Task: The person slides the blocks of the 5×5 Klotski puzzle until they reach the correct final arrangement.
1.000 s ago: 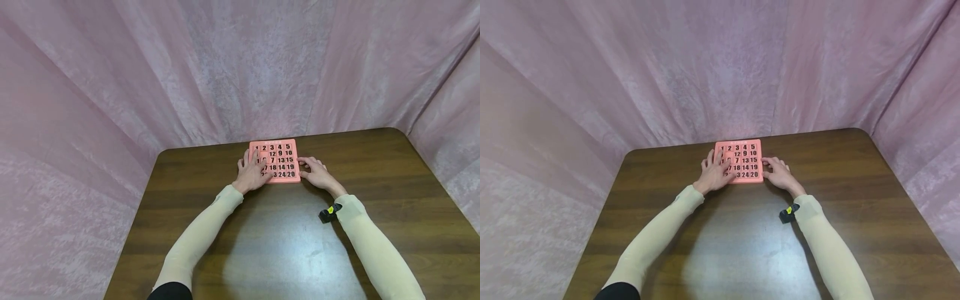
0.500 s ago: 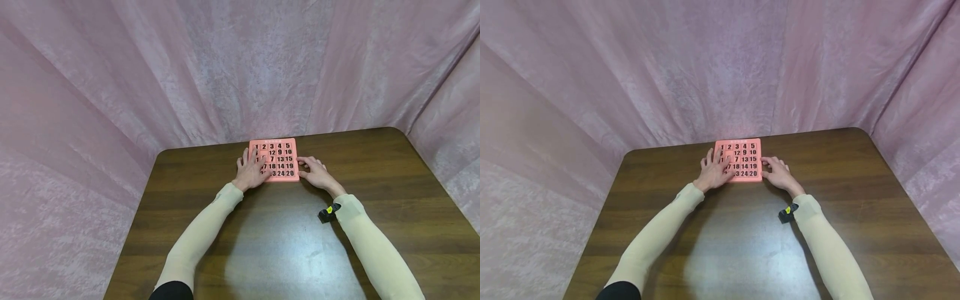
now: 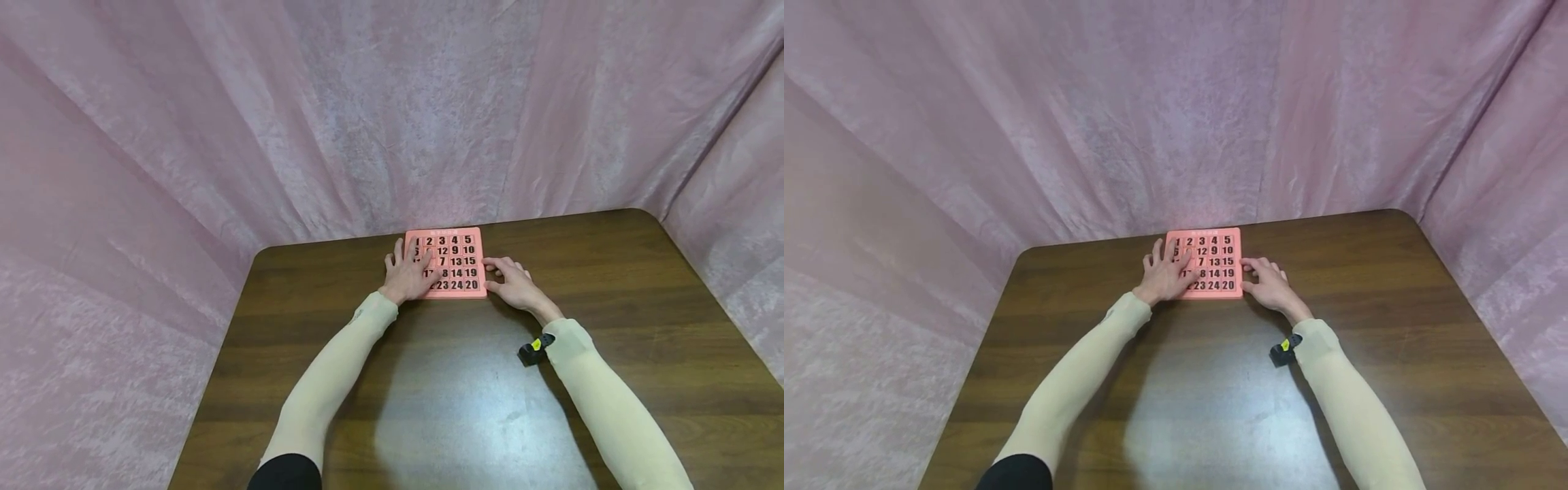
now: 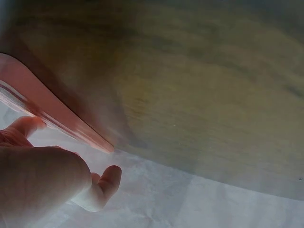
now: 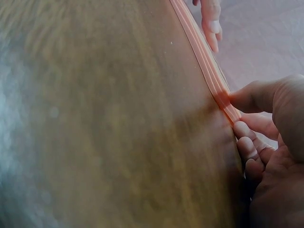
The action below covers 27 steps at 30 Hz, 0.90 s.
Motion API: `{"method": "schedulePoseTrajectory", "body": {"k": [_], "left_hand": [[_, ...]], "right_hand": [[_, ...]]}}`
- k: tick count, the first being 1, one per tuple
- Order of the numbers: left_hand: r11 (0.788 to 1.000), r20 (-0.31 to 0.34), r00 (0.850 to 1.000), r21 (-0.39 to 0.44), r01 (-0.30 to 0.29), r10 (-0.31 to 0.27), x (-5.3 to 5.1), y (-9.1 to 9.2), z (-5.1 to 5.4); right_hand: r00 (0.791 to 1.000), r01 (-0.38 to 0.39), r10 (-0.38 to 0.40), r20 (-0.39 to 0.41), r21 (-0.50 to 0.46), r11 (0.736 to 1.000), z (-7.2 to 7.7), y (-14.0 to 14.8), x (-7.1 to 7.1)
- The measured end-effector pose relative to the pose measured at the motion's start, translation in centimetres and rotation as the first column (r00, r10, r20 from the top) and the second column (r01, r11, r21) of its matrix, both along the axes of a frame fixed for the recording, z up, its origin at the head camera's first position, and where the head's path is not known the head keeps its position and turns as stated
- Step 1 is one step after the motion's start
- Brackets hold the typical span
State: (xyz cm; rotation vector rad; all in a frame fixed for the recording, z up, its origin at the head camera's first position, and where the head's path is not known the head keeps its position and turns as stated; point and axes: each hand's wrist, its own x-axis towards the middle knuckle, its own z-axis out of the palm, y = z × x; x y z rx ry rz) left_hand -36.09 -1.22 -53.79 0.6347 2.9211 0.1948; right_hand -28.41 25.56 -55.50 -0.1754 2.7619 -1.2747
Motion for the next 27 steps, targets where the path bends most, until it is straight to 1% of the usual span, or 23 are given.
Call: {"method": "schedulePoseTrajectory", "body": {"k": [3,5,7,10,12,14,15,20,21,22,27], "left_hand": [[1.0,0.005,1.0,0.006,-0.002,0.002,-0.1,0.0,0.0],[1.0,0.004,1.0,0.011,0.011,-0.011,0.1,0.2,0.0],[0.999,-0.002,0.999,0.015,0.049,-0.049,0.5,0.5,0.1],[0.992,-0.024,0.992,0.006,0.125,-0.125,1.1,0.8,0.1],[0.988,-0.036,0.987,-0.003,0.154,-0.154,1.3,1.0,0.1],[0.988,-0.042,0.987,-0.014,0.156,-0.156,1.5,1.0,0.1],[0.987,-0.052,0.986,-0.016,0.157,-0.158,1.0,0.9,-0.7],[0.989,-0.023,0.989,-0.003,0.147,-0.147,1.0,0.3,-0.8],[0.989,-0.024,0.989,0.002,0.146,-0.146,1.0,0.2,-0.9],[0.99,-0.013,0.99,0.005,0.14,-0.14,1.4,0.1,-0.2],[0.991,-0.038,0.99,-0.004,0.136,-0.136,1.3,-0.6,-0.3]], "right_hand": [[1.0,-0.001,0.001,0.001,-0.004,1.0,0.0,-0.1,0.1],[1.0,-0.003,0.003,0.005,-0.005,1.0,0.0,-0.1,0.1],[1.0,-0.004,0.004,0.006,-0.004,1.0,0.2,-0.1,0.2],[1.0,-0.004,0.004,0.003,-0.003,1.0,0.2,-0.1,0.2],[1.0,-0.005,0.005,0.0,-0.004,1.0,0.2,-0.1,0.2],[1.0,-0.004,0.004,0.003,-0.002,1.0,0.1,-0.2,0.1],[1.0,-0.006,0.006,0.004,-0.001,1.0,0.1,-0.2,0.1],[1.0,-0.001,0.002,0.014,-0.004,1.0,0.1,-0.2,0.1],[1.0,-0.001,0.001,0.013,-0.006,1.0,0.1,-0.2,0.1],[1.0,0.001,-0.001,0.012,-0.008,1.0,0.1,-0.2,0.1],[1.0,0.001,-0.001,0.006,-0.007,1.0,0.1,0.0,0.1]]}}
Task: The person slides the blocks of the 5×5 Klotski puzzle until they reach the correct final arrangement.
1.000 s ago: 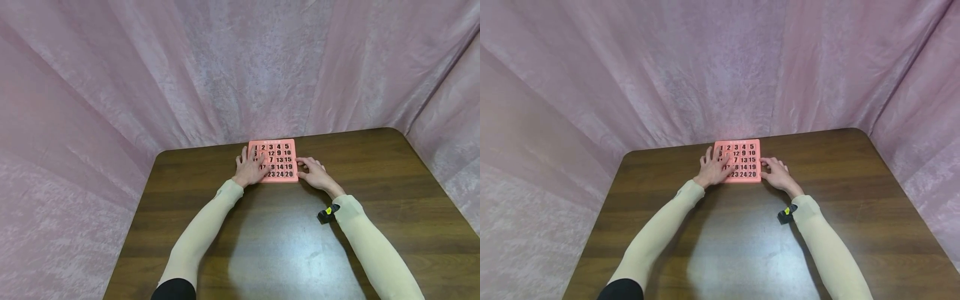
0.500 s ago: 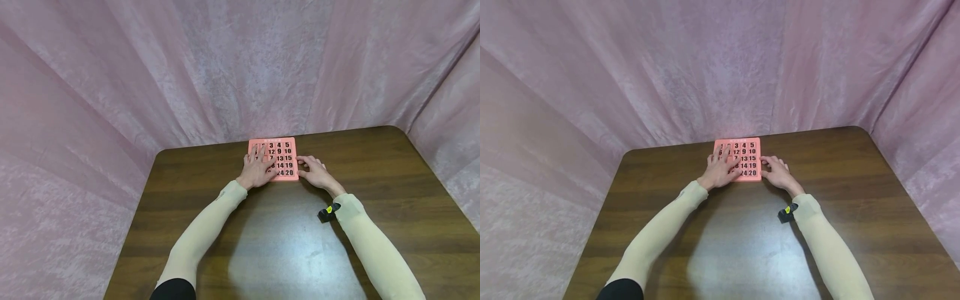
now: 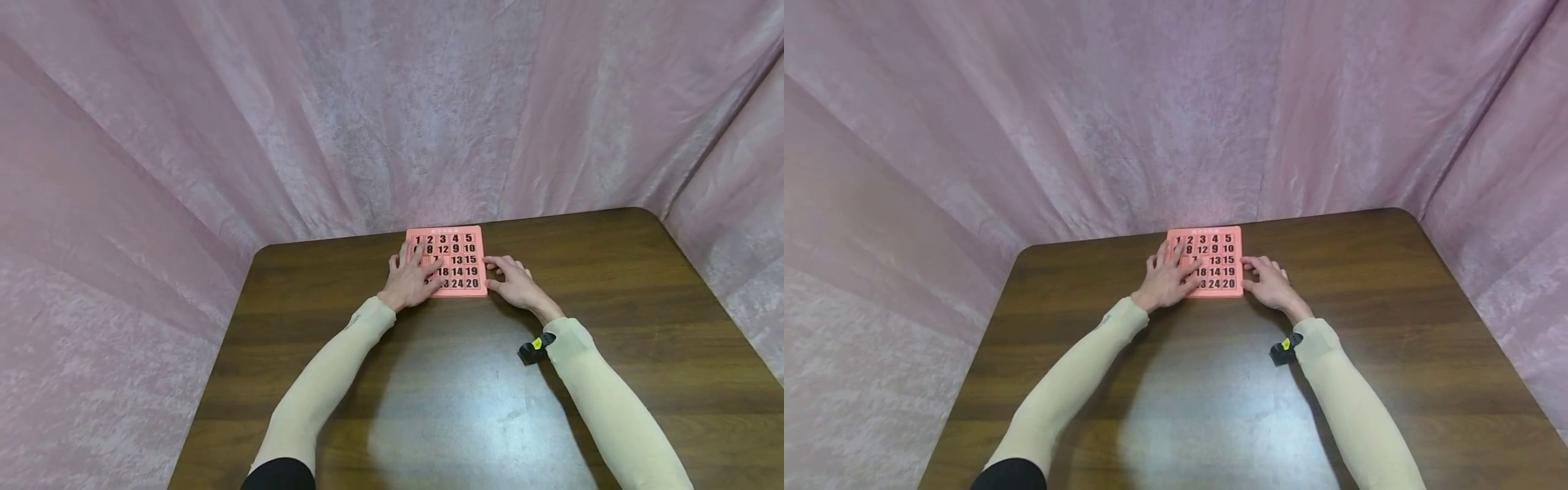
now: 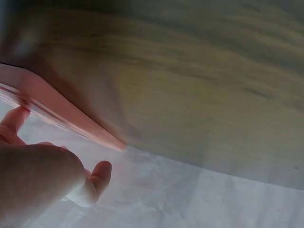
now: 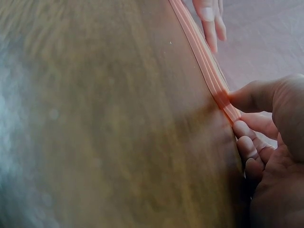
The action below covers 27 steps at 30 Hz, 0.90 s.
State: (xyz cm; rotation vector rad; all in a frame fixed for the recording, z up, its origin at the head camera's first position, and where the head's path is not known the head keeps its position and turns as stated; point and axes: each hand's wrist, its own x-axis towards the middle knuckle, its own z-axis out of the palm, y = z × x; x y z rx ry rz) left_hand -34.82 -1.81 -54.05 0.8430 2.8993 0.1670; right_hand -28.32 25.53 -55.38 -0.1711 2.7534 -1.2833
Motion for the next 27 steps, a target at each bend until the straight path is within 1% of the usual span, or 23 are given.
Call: {"method": "schedulePoseTrajectory", "body": {"k": [7,11,17,19,22,24,27], "left_hand": [[1.0,-0.007,1.0,0.02,0.004,-0.004,-0.2,-0.6,-0.1],[0.999,-0.015,1.0,0.037,0.005,-0.004,-0.4,-0.6,-0.2],[0.996,-0.019,1.0,0.085,0.022,-0.021,-1.4,0.8,0.1],[0.996,-0.02,1.0,0.083,0.019,-0.017,-1.9,1.4,0.2],[0.998,-0.017,1.0,0.069,-0.001,0.002,-2.4,2.2,0.2],[0.999,-0.011,1.0,0.045,-0.021,0.022,-2.6,2.6,0.1],[0.998,-0.005,0.999,0.039,-0.041,0.041,-2.7,3.1,0.1]], "right_hand": [[1.0,0.008,-0.008,-0.004,0.008,1.0,0.0,0.5,0.2],[1.0,0.008,-0.008,-0.008,0.005,1.0,0.1,0.7,0.3],[1.0,0.012,-0.012,-0.019,0.005,1.0,0.1,0.9,0.4],[1.0,0.01,-0.01,-0.028,0.006,1.0,0.1,0.7,0.4],[0.999,0.006,-0.006,-0.036,0.006,1.0,0.0,0.4,0.4],[0.999,0.003,-0.003,-0.032,0.001,1.0,0.0,0.2,0.4],[0.999,0.011,-0.011,-0.035,0.002,1.0,0.2,0.1,0.4]]}}
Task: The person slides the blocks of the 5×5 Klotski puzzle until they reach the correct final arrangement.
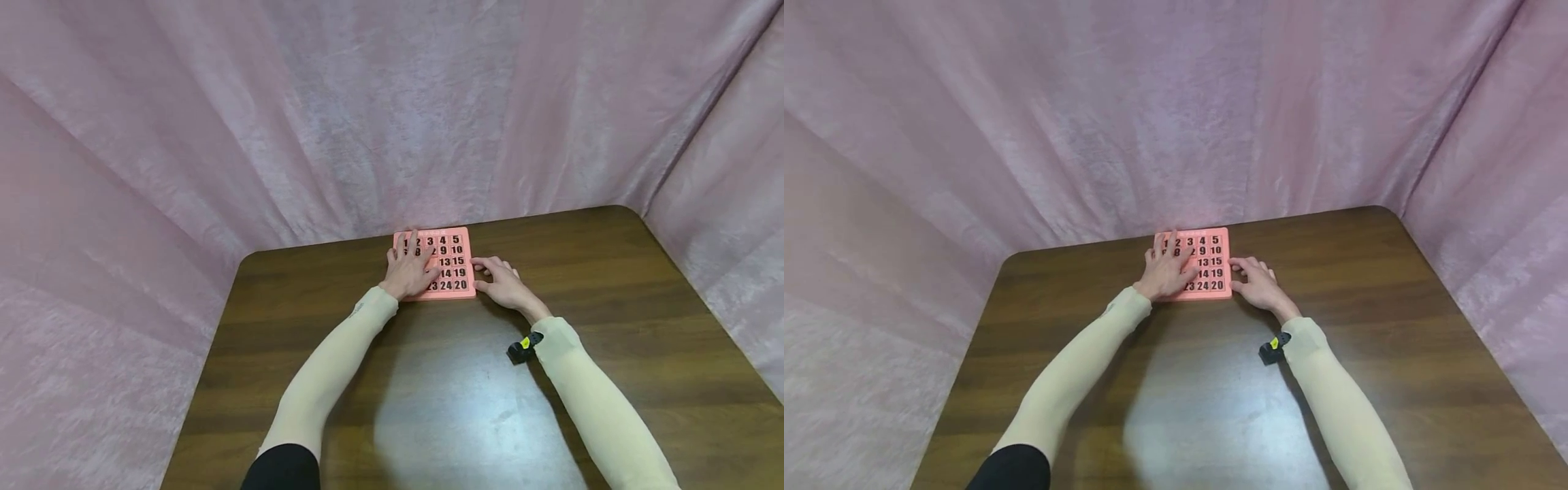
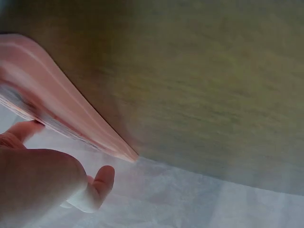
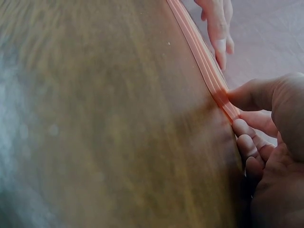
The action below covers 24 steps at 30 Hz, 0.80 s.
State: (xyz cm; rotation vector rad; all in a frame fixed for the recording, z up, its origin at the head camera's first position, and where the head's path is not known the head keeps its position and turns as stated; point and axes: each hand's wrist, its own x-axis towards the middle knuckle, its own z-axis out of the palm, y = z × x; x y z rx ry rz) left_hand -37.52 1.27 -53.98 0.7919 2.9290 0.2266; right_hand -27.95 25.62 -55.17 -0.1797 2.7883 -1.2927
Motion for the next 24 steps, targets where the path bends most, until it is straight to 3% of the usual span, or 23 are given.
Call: {"method": "schedulePoseTrajectory", "body": {"k": [6,12,18,24], "left_hand": [[1.0,-0.006,1.0,0.01,-0.006,0.006,0.2,0.0,0.4],[1.0,0.011,1.0,-0.014,-0.009,0.009,1.0,-0.4,0.6],[1.0,0.029,0.999,-0.014,-0.014,0.014,1.9,-0.4,0.4],[1.0,-0.002,1.0,-0.005,-0.006,0.006,2.6,-0.8,0.1]], "right_hand": [[1.0,0.005,-0.005,-0.008,0.001,1.0,0.3,-0.1,-0.3],[1.0,0.002,-0.002,0.006,0.008,1.0,0.0,-0.1,-0.5],[1.0,0.001,-0.001,0.018,0.009,1.0,-0.3,-0.1,-0.4],[1.0,-0.005,0.005,0.011,0.001,1.0,-0.4,0.0,-0.3]]}}
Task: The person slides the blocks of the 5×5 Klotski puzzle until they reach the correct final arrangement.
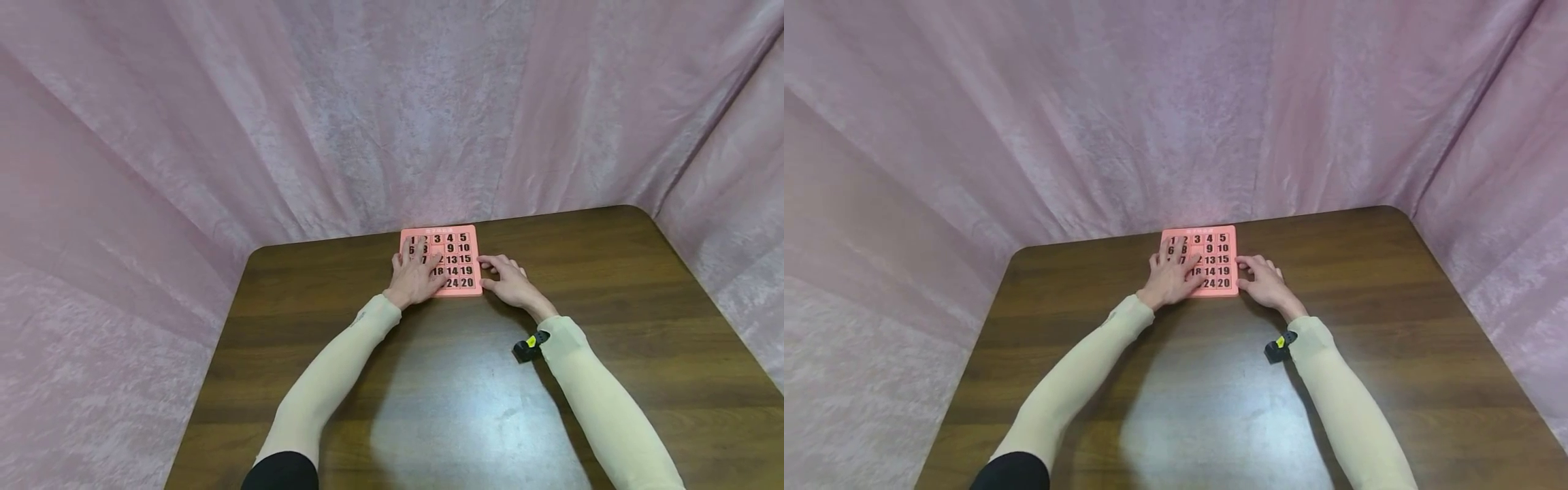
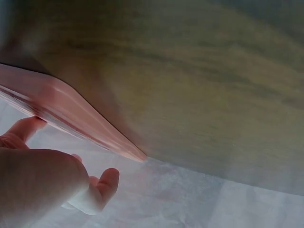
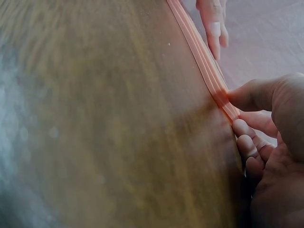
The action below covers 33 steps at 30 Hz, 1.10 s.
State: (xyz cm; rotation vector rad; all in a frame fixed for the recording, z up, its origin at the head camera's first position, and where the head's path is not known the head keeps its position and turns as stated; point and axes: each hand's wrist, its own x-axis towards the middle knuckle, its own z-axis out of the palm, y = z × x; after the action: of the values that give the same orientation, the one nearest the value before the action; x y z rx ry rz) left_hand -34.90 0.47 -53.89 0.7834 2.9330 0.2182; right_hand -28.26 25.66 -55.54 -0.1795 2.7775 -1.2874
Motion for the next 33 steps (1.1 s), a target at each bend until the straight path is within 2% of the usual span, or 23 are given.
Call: {"method": "schedulePoseTrajectory", "body": {"k": [24,33], "left_hand": [[1.0,-0.004,1.0,-0.02,0.008,-0.008,0.72,0.12,0.01],[1.0,0.011,1.0,0.008,0.007,-0.007,0.94,0.3,0.0]], "right_hand": [[1.0,0.007,-0.007,0.0,0.005,1.0,0.06,-0.09,-0.1],[1.0,0.012,-0.012,0.019,-0.024,1.0,0.27,0.05,0.03]]}}
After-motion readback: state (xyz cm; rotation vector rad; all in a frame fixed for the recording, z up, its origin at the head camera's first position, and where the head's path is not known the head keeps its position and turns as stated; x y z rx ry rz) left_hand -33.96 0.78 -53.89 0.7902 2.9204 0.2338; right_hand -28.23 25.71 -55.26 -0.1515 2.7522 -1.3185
